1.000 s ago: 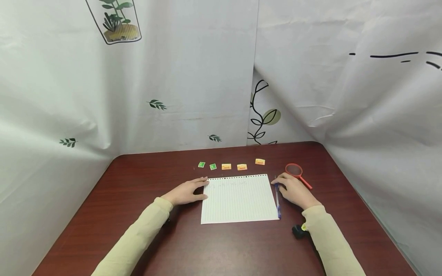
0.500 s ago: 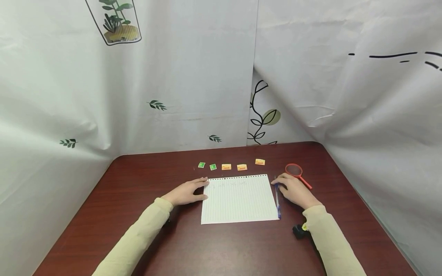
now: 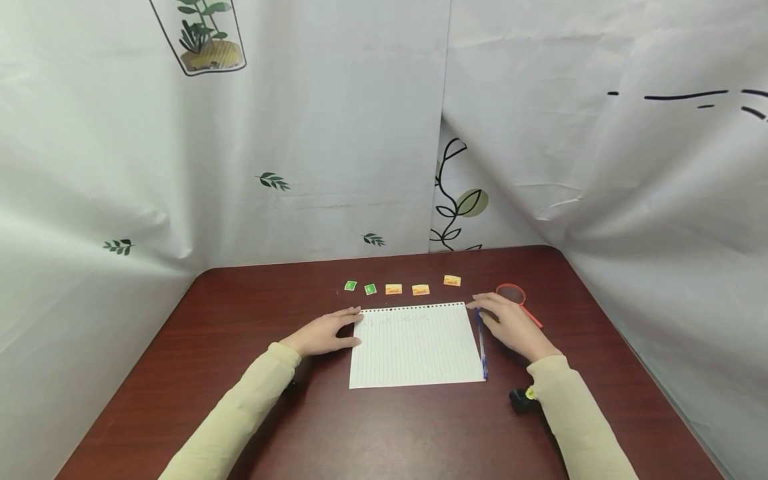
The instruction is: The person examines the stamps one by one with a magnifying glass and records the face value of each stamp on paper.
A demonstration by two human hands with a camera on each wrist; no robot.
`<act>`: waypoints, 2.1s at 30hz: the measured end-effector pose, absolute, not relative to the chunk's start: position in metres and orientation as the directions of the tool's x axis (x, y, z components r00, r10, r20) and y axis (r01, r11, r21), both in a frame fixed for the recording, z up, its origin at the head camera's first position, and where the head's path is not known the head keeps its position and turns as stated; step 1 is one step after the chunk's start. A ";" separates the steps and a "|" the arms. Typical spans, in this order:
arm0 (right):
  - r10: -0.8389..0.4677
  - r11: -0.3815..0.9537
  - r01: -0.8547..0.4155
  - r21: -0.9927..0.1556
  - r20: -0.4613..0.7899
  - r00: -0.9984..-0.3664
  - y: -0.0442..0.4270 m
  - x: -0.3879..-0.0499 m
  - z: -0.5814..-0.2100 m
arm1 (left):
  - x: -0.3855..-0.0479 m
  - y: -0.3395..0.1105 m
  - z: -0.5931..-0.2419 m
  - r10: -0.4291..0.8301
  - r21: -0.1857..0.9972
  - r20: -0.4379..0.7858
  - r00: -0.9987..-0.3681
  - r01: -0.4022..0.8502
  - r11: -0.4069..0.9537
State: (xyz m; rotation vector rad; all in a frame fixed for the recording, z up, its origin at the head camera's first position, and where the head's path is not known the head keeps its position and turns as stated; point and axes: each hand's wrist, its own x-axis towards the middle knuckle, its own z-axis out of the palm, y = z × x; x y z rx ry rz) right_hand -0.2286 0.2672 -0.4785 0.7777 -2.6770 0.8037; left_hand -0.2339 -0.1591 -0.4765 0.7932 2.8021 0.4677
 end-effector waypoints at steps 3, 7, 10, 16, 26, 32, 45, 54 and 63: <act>-0.431 0.690 -0.584 -0.427 0.406 -0.806 0.264 -0.227 -0.473 | -0.233 -0.159 -0.476 0.533 0.350 -0.102 -0.840 0.471 0.809; -0.443 0.677 -0.617 -0.402 0.447 -0.777 0.259 -0.223 -0.466 | -0.233 -0.158 -0.475 0.529 0.347 -0.105 -0.842 0.468 0.813; -0.452 0.669 -0.637 -0.384 0.470 -0.758 0.255 -0.219 -0.461 | -0.233 -0.158 -0.475 0.528 0.348 -0.105 -0.843 0.466 0.813; -0.464 0.657 -0.663 -0.359 0.502 -0.730 0.251 -0.216 -0.454 | -0.233 -0.159 -0.476 0.533 0.351 -0.101 -0.840 0.471 0.809; -0.392 0.667 -0.637 -0.386 0.546 -0.741 0.259 -0.220 -0.453 | -0.236 -0.161 -0.475 0.545 0.349 -0.064 -0.836 0.493 0.797; -0.322 0.685 -0.602 -0.410 0.571 -0.755 0.271 -0.222 -0.450 | -0.242 -0.158 -0.471 0.538 0.296 -0.038 -0.842 0.505 0.811; -0.190 0.736 -0.449 -0.506 0.482 -0.855 0.301 -0.223 -0.453 | -0.268 -0.096 -0.442 0.616 0.200 -0.078 -0.784 0.593 0.780; -0.117 0.760 -0.302 -0.575 0.335 -0.935 0.323 -0.222 -0.463 | -0.285 -0.043 -0.433 0.654 0.174 -0.116 -0.747 0.633 0.754; -0.042 0.769 -0.171 -0.616 0.218 -0.975 0.330 -0.223 -0.470 | -0.306 0.007 -0.433 0.629 0.078 -0.134 -0.766 0.625 0.777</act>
